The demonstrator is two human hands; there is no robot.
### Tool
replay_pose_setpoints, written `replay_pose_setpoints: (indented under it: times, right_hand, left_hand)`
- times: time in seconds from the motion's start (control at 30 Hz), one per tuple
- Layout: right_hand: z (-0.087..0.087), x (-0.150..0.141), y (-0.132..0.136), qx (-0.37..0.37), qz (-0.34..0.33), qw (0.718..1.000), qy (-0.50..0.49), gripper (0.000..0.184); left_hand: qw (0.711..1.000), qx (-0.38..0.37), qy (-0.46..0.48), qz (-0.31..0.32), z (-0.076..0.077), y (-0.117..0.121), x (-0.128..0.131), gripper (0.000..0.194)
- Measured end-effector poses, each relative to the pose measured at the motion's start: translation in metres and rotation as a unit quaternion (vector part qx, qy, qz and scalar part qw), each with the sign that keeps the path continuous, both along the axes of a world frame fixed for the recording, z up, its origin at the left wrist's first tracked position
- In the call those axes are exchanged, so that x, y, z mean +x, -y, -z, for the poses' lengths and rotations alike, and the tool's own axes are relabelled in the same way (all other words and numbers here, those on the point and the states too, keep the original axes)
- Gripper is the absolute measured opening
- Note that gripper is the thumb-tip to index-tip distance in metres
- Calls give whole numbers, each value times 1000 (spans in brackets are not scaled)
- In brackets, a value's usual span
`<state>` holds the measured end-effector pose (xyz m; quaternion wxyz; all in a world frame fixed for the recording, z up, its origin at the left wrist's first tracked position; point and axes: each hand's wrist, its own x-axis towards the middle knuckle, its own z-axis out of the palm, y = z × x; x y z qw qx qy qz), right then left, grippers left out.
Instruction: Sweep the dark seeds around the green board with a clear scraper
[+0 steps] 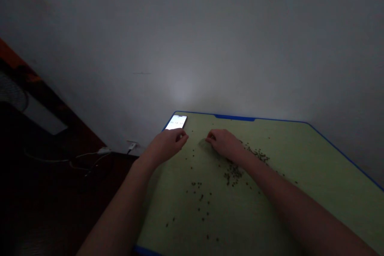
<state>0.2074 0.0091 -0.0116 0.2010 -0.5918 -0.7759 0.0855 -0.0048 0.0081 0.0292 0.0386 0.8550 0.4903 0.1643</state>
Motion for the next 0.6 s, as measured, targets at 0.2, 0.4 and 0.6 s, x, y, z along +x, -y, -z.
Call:
replay_pose_setpoints:
  times: [0.2,0.4,0.6]
  right_hand:
    - [-13,-29,-17,-24,-74,997,18,18]
    - [-17,-47,6,-64,-151,986,21,17]
    - [-18,-54,49,-81,-201,976,39,16]
  left_hand:
    - [1000,24,12,-4,1,-2,-3,26]
    - [999,31,24,-23,-2,-3,-3,25]
    - [998,34,34,-30,-4,-2,-3,25]
